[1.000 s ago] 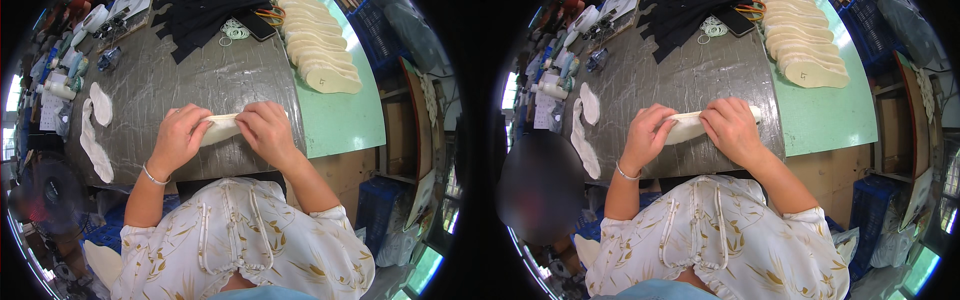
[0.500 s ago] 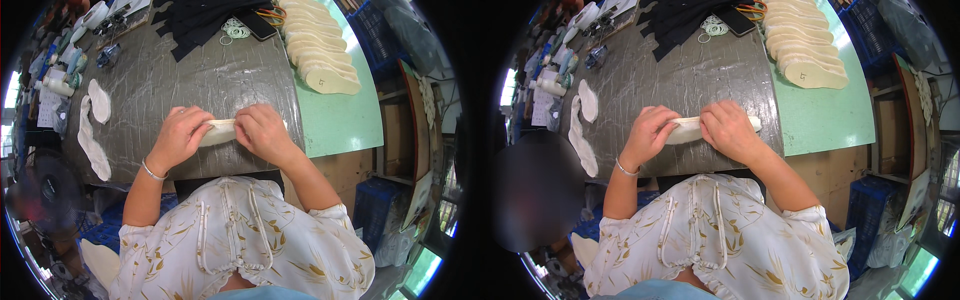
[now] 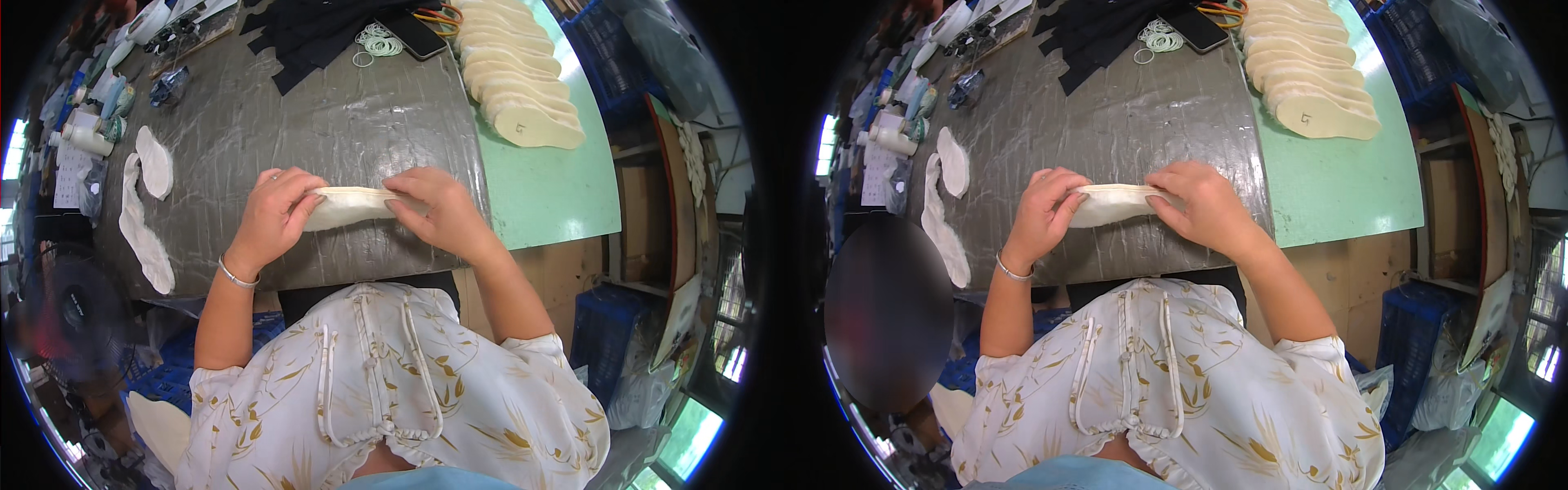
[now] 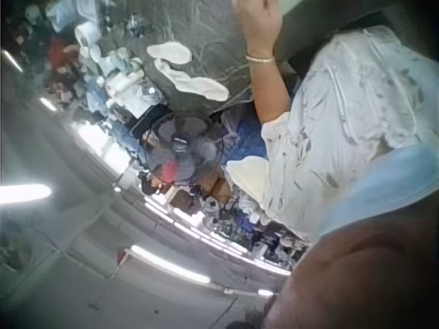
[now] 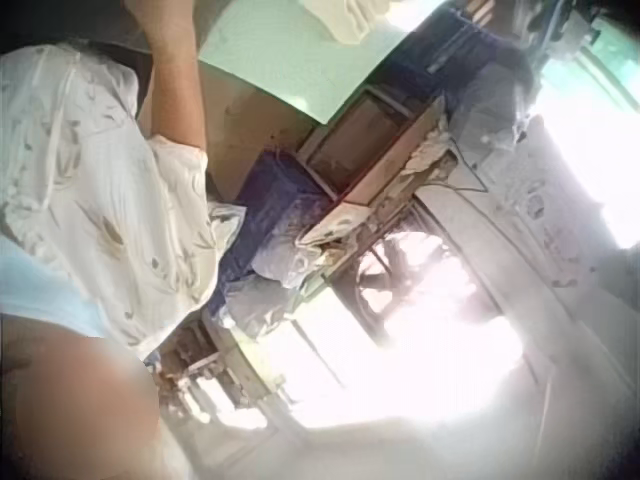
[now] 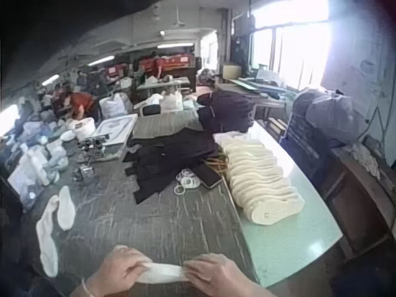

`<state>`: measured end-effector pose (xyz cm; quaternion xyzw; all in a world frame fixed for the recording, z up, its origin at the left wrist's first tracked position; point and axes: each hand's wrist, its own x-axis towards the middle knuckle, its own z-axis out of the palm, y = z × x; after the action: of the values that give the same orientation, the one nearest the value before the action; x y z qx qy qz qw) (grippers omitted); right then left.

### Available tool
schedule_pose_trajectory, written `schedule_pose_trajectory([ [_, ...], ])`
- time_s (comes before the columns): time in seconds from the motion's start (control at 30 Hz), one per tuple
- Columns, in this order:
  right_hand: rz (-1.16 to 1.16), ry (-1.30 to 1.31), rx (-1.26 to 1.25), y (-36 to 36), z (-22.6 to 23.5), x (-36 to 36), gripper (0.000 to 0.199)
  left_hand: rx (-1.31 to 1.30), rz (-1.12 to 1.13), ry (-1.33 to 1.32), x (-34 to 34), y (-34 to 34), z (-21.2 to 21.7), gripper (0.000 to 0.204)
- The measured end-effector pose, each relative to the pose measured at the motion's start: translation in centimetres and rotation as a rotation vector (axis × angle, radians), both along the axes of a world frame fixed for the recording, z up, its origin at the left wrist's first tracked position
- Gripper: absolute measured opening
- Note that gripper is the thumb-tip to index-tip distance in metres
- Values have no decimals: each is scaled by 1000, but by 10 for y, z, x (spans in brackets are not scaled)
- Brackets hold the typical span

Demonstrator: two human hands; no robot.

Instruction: The recorder is assembling and trimming shoe insoles by aligning layers and cutting off excess material.

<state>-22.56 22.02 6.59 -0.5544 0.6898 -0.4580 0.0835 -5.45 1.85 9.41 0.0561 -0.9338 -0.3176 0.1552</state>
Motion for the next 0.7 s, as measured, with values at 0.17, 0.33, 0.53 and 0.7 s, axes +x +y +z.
schedule_pose_trajectory([
  [0.17,-35,144,-41,-5,-1,7,12,1,-21,17,-2,3,0,7],
  [0.33,-86,-53,61,17,-1,-10,27,51,26,-36,7,-2,-3,10],
  [0.53,-142,-318,111,52,-10,-25,28,122,85,-32,16,-8,-19,9],
  [0.7,-173,-251,24,50,-19,-12,30,174,74,-53,19,-8,-33,10],
])
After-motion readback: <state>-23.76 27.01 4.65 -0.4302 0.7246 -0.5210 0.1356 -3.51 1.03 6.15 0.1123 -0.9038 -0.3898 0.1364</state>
